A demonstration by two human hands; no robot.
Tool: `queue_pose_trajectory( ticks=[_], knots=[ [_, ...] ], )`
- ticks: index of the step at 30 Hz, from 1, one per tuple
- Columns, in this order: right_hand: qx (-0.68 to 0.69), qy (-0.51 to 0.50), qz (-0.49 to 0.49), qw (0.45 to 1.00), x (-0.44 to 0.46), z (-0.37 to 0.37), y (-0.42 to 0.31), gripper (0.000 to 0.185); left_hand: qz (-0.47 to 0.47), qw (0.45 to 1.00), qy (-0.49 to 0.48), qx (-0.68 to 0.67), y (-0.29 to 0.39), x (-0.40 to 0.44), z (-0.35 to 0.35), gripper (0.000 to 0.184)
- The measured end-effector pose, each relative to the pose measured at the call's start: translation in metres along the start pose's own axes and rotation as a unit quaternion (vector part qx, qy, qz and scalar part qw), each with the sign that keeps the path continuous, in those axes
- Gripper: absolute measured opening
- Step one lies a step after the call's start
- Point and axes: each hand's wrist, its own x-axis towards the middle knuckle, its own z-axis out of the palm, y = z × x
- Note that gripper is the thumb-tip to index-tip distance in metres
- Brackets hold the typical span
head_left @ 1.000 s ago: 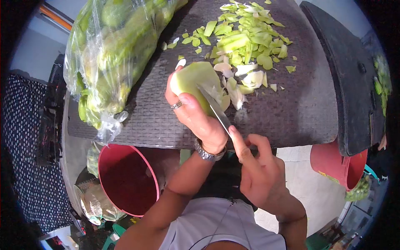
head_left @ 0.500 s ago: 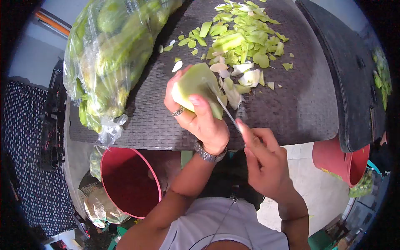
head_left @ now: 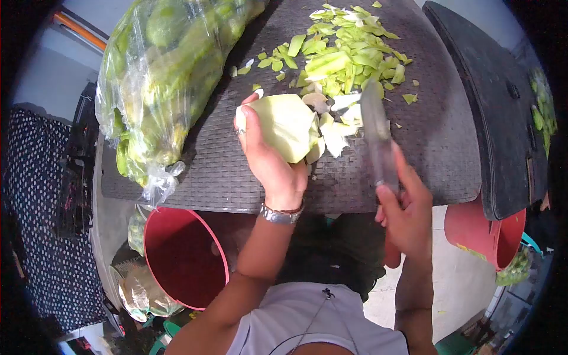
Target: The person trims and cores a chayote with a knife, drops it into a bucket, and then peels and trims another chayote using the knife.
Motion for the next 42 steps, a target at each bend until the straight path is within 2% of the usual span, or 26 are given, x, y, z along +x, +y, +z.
queue_pose_trajectory(
  ticks=[1, 4, 6, 8, 10, 11, 15, 18, 21, 24, 27, 30, 36, 42],
  knots=[
    [0.018, 0.025, 0.015, 0.999, 0.003, -0.003, 0.002, 0.068, -0.018, 1.000, -0.005, -0.006, 0.001, 0.002, -0.003, 0.042],
    [0.104, -0.045, 0.045, 0.993, 0.005, 0.006, -0.007, 0.066, -0.132, 0.986, -0.037, -0.091, 0.007, 0.007, -0.007, 0.041],
    [0.087, -0.065, 0.025, 0.994, 0.006, 0.016, -0.012, 0.063, -0.187, 0.971, -0.067, -0.133, 0.010, 0.007, -0.007, 0.042],
    [0.049, -0.031, -0.020, 0.998, 0.006, 0.026, -0.010, 0.060, -0.211, 0.963, -0.086, -0.145, 0.007, 0.011, -0.012, 0.045],
    [-0.128, 0.020, -0.223, 0.966, 0.013, 0.028, -0.002, 0.060, -0.220, 0.963, -0.056, -0.144, 0.007, 0.013, -0.010, 0.050],
    [-0.206, 0.011, -0.231, 0.951, 0.010, 0.026, -0.006, 0.062, -0.225, 0.963, -0.041, -0.144, 0.007, 0.013, -0.010, 0.052],
    [-0.376, 0.007, -0.282, 0.883, 0.007, 0.033, -0.004, 0.070, -0.244, 0.942, -0.081, -0.218, 0.002, 0.013, -0.017, 0.061],
    [-0.383, 0.028, -0.272, 0.882, 0.011, 0.041, -0.003, 0.065, -0.239, 0.949, -0.064, -0.193, 0.002, 0.009, -0.010, 0.054],
    [-0.463, 0.005, -0.244, 0.852, 0.013, 0.039, -0.011, 0.055, -0.241, 0.936, -0.086, -0.242, -0.008, 0.005, -0.015, 0.046],
    [-0.424, -0.017, -0.228, 0.876, 0.015, 0.045, -0.014, 0.052, -0.224, 0.930, -0.127, -0.264, -0.011, -0.002, -0.013, 0.043],
    [-0.374, -0.063, -0.134, 0.915, 0.012, 0.055, -0.030, 0.073, -0.170, 0.963, -0.099, -0.185, -0.009, -0.012, -0.007, 0.047],
    [-0.328, -0.017, -0.182, 0.927, 0.017, 0.059, -0.018, 0.092, -0.176, 0.955, -0.078, -0.226, -0.012, -0.009, -0.010, 0.052],
    [-0.305, -0.045, -0.195, 0.931, 0.020, 0.057, -0.020, 0.096, -0.155, 0.952, -0.113, -0.240, -0.015, -0.010, -0.016, 0.063],
    [-0.294, -0.046, -0.208, 0.932, 0.024, 0.055, -0.019, 0.095, -0.169, 0.951, -0.098, -0.238, -0.014, -0.010, -0.015, 0.066]
  ],
)
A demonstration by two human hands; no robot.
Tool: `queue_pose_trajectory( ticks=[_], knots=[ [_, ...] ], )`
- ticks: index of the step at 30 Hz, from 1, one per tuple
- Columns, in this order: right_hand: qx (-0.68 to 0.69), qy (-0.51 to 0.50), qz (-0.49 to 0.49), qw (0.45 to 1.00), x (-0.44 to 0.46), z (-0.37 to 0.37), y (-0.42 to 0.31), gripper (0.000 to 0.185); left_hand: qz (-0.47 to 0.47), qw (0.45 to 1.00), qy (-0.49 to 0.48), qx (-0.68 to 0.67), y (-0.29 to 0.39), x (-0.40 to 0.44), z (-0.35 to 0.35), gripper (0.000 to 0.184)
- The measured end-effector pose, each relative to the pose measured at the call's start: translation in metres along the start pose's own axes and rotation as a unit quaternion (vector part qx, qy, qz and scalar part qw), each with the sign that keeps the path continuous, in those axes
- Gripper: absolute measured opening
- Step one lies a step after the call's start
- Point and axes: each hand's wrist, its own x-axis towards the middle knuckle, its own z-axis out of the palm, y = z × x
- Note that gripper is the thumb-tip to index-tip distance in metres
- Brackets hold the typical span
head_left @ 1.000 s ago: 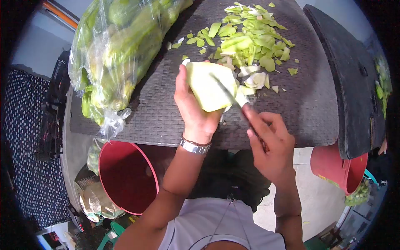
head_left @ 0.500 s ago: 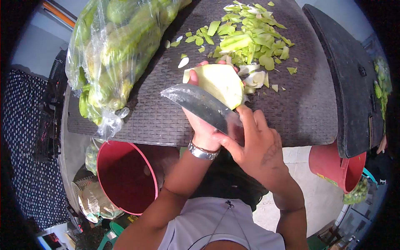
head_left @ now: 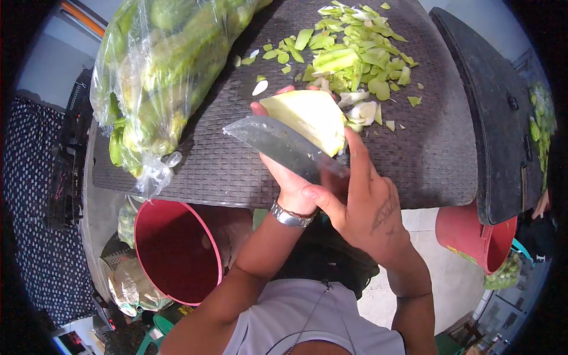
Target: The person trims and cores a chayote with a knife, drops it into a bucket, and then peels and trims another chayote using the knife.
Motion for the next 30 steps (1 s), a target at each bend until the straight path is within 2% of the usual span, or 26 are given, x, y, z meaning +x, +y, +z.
queue_pose_trajectory(
  ticks=[3, 6, 9, 12, 15, 18, 27, 30],
  knots=[
    [0.009, 0.030, -0.033, 0.999, 0.006, 0.002, 0.009, 0.097, 0.013, 1.000, 0.009, 0.024, -0.001, -0.002, 0.006, 0.068],
    [0.010, -0.026, 0.019, 0.999, 0.009, -0.002, 0.007, 0.096, -0.010, 0.999, 0.029, 0.008, 0.001, -0.002, 0.007, 0.069],
    [-0.017, -0.047, 0.032, 0.998, 0.014, -0.005, 0.011, 0.096, 0.016, 0.998, 0.041, 0.038, -0.002, -0.003, 0.008, 0.070],
    [0.053, -0.101, 0.057, 0.992, 0.020, -0.016, 0.012, 0.091, 0.027, 0.995, 0.028, 0.092, -0.002, -0.002, 0.003, 0.072],
    [0.082, -0.130, 0.077, 0.985, 0.019, -0.022, 0.012, 0.093, 0.014, 0.998, 0.017, 0.051, -0.001, -0.004, 0.008, 0.075],
    [0.100, -0.093, 0.084, 0.987, 0.007, -0.017, 0.009, 0.088, 0.030, 0.999, 0.025, 0.022, 0.001, -0.002, 0.015, 0.076],
    [0.010, -0.087, 0.072, 0.994, 0.008, -0.013, 0.003, 0.083, 0.062, 0.993, 0.043, 0.092, -0.002, -0.003, 0.014, 0.071],
    [0.065, -0.084, 0.083, 0.991, 0.015, -0.012, 0.012, 0.090, 0.039, 0.993, 0.055, 0.095, -0.004, -0.008, 0.013, 0.069]
  ],
)
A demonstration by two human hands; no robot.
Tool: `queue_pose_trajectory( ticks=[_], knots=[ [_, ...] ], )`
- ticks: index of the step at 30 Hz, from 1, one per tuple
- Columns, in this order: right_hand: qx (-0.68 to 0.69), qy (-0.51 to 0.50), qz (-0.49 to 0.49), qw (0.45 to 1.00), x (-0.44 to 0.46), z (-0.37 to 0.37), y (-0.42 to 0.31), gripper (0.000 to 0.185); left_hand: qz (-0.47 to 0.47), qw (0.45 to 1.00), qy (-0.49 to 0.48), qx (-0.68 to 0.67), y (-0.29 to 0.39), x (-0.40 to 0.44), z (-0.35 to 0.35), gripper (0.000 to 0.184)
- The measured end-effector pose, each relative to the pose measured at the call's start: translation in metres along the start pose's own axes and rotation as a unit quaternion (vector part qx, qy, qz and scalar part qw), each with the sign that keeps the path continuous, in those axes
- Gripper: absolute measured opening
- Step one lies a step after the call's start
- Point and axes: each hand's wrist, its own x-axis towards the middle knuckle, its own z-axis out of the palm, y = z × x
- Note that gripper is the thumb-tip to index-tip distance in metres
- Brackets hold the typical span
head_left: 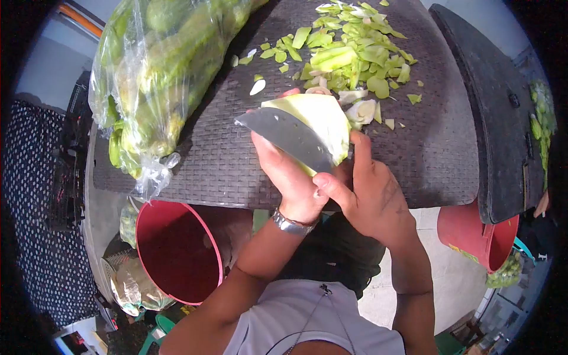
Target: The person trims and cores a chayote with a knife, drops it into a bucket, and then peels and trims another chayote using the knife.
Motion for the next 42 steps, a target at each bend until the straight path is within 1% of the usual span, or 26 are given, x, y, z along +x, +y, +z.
queue_pose_trajectory(
  ticks=[1, 4, 6, 9, 10, 12, 13, 14, 15, 16, 17, 19, 21, 22, 23, 25, 26, 28, 29, 32, 34, 37, 40, 42],
  knots=[
    [-0.003, 0.012, -0.010, 1.000, 0.000, 0.002, 0.001, 0.089, 0.005, 1.000, 0.021, 0.013, 0.000, 0.000, 0.003, 0.066],
    [-0.021, 0.049, -0.030, 0.998, 0.000, 0.008, 0.004, 0.084, -0.028, 0.999, 0.023, -0.036, 0.000, 0.000, 0.002, 0.067],
    [-0.040, 0.067, -0.035, 0.996, 0.001, 0.010, 0.004, 0.082, -0.008, 0.999, 0.028, -0.022, -0.001, 0.002, 0.004, 0.068],
    [0.004, 0.038, 0.000, 0.999, 0.001, 0.004, -0.002, 0.074, 0.016, 0.999, 0.048, 0.013, 0.003, 0.000, 0.013, 0.069],
    [0.056, -0.007, 0.013, 0.998, 0.004, -0.002, 0.001, 0.070, 0.022, 0.998, 0.057, 0.027, 0.004, -0.001, 0.016, 0.070],
    [0.158, -0.098, 0.040, 0.982, 0.010, -0.016, 0.011, 0.061, 0.004, 0.999, 0.047, 0.013, 0.006, 0.000, 0.012, 0.070],
    [0.237, -0.129, 0.061, 0.961, 0.010, -0.016, 0.015, 0.061, -0.005, 0.999, 0.043, 0.006, 0.007, 0.001, 0.010, 0.070],
    [0.312, -0.157, 0.087, 0.933, 0.009, -0.016, 0.018, 0.065, -0.017, 0.997, 0.068, -0.014, 0.005, 0.004, 0.007, 0.068],
    [0.381, -0.213, 0.135, 0.889, 0.010, -0.018, 0.030, 0.068, -0.028, 0.999, 0.037, -0.008, 0.006, 0.007, 0.002, 0.068],
    [0.401, -0.210, 0.145, 0.880, 0.009, -0.018, 0.034, 0.074, -0.041, 0.999, 0.007, -0.001, 0.008, 0.008, -0.001, 0.067],
    [0.420, -0.205, 0.155, 0.870, 0.008, -0.017, 0.035, 0.081, -0.044, 0.999, 0.004, -0.013, 0.010, 0.009, 0.000, 0.067],
    [0.435, -0.189, 0.174, 0.863, 0.009, -0.020, 0.049, 0.071, -0.051, 0.998, -0.001, -0.033, 0.013, 0.007, 0.005, 0.067],
    [0.355, -0.105, 0.132, 0.919, 0.011, -0.019, 0.042, 0.064, -0.043, 0.999, 0.023, -0.019, 0.011, 0.008, 0.005, 0.067],
    [0.262, -0.028, 0.078, 0.962, 0.008, -0.011, 0.031, 0.062, -0.039, 0.999, 0.036, -0.013, 0.009, 0.009, 0.005, 0.068],
    [0.163, 0.049, 0.023, 0.985, 0.005, -0.005, 0.017, 0.061, -0.042, 0.998, 0.035, -0.014, 0.006, 0.011, 0.003, 0.068],
    [0.042, 0.038, 0.001, 0.998, -0.011, 0.001, -0.001, 0.065, -0.048, 0.999, 0.021, -0.013, 0.001, 0.012, -0.010, 0.071],
    [-0.019, 0.032, -0.010, 0.999, -0.015, 0.004, -0.006, 0.072, -0.057, 0.997, -0.040, -0.024, 0.004, 0.012, -0.015, 0.071],
    [-0.023, 0.043, -0.021, 0.999, -0.015, 0.013, -0.002, 0.082, -0.068, 0.994, -0.038, -0.070, 0.002, 0.010, -0.018, 0.073],
    [-0.026, 0.049, -0.026, 0.998, -0.015, 0.016, 0.000, 0.086, -0.058, 0.996, -0.028, -0.055, 0.002, 0.007, -0.016, 0.073],
    [-0.055, 0.053, -0.032, 0.997, -0.013, 0.015, -0.001, 0.086, -0.031, 0.999, -0.013, -0.027, 0.003, 0.004, -0.006, 0.073],
    [-0.051, 0.049, -0.021, 0.997, -0.009, 0.012, -0.002, 0.084, -0.034, 0.999, -0.017, -0.031, 0.005, 0.002, -0.002, 0.074],
    [-0.041, 0.040, -0.020, 0.998, -0.005, 0.009, 0.000, 0.080, -0.014, 0.999, -0.035, -0.025, 0.007, -0.004, 0.010, 0.066],
    [-0.029, 0.016, -0.008, 0.999, -0.001, 0.004, -0.003, 0.073, -0.009, 1.000, -0.009, 0.002, 0.006, -0.005, 0.014, 0.064],
    [0.001, 0.011, -0.002, 1.000, 0.002, 0.003, -0.003, 0.070, 0.017, 0.999, -0.005, 0.035, 0.004, -0.004, 0.011, 0.064]
  ],
)
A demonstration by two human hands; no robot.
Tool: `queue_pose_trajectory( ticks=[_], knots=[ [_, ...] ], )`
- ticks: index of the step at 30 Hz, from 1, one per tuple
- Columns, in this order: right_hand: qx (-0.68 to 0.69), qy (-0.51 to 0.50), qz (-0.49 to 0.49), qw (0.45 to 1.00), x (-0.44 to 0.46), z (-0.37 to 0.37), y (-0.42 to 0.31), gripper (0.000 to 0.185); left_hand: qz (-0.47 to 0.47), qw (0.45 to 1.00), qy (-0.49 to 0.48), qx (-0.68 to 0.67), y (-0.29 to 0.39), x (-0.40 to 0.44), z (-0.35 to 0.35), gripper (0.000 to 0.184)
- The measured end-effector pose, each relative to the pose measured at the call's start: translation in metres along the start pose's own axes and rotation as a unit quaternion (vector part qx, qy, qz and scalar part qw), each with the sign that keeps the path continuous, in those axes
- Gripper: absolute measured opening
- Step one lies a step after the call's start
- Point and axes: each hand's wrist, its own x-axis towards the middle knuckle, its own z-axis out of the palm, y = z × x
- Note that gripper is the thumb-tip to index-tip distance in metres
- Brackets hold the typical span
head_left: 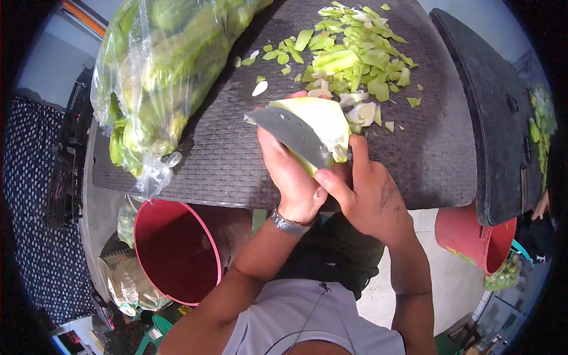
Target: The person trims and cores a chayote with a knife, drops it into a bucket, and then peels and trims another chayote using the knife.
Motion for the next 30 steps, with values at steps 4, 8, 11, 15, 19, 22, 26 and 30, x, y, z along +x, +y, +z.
queue_pose_trajectory(
  ticks=[4, 8, 11, 15, 19, 22, 26, 30],
  knots=[
    [0.063, 0.055, -0.032, 0.996, 0.008, 0.012, 0.015, 0.067, 0.002, 0.998, 0.049, -0.025, -0.002, 0.002, 0.005, 0.066],
    [0.340, -0.179, 0.157, 0.910, 0.012, -0.008, 0.046, 0.070, 0.011, 0.999, 0.037, 0.012, 0.005, 0.005, -0.004, 0.068],
    [0.475, -0.187, 0.180, 0.841, 0.004, -0.019, 0.031, 0.072, -0.101, 0.991, 0.000, -0.086, 0.017, 0.014, -0.009, 0.065],
    [0.402, -0.075, 0.164, 0.898, 0.004, -0.024, 0.023, 0.054, -0.201, 0.975, -0.036, -0.093, 0.025, 0.025, -0.018, 0.055],
    [0.222, 0.050, 0.136, 0.964, 0.008, -0.016, 0.033, 0.048, -0.215, 0.975, -0.023, -0.048, 0.027, 0.027, -0.025, 0.050],
    [0.189, 0.059, 0.134, 0.971, 0.009, -0.022, 0.029, 0.044, -0.192, 0.980, -0.032, 0.035, 0.031, 0.027, -0.031, 0.049],
    [0.096, 0.123, 0.093, 0.983, 0.013, -0.024, 0.023, 0.033, -0.154, 0.979, -0.014, 0.134, 0.045, 0.018, -0.021, 0.049],
    [0.042, 0.147, 0.057, 0.987, 0.019, -0.038, 0.020, 0.026, -0.146, 0.969, -0.043, 0.192, 0.053, 0.020, -0.031, 0.037]
  ],
)
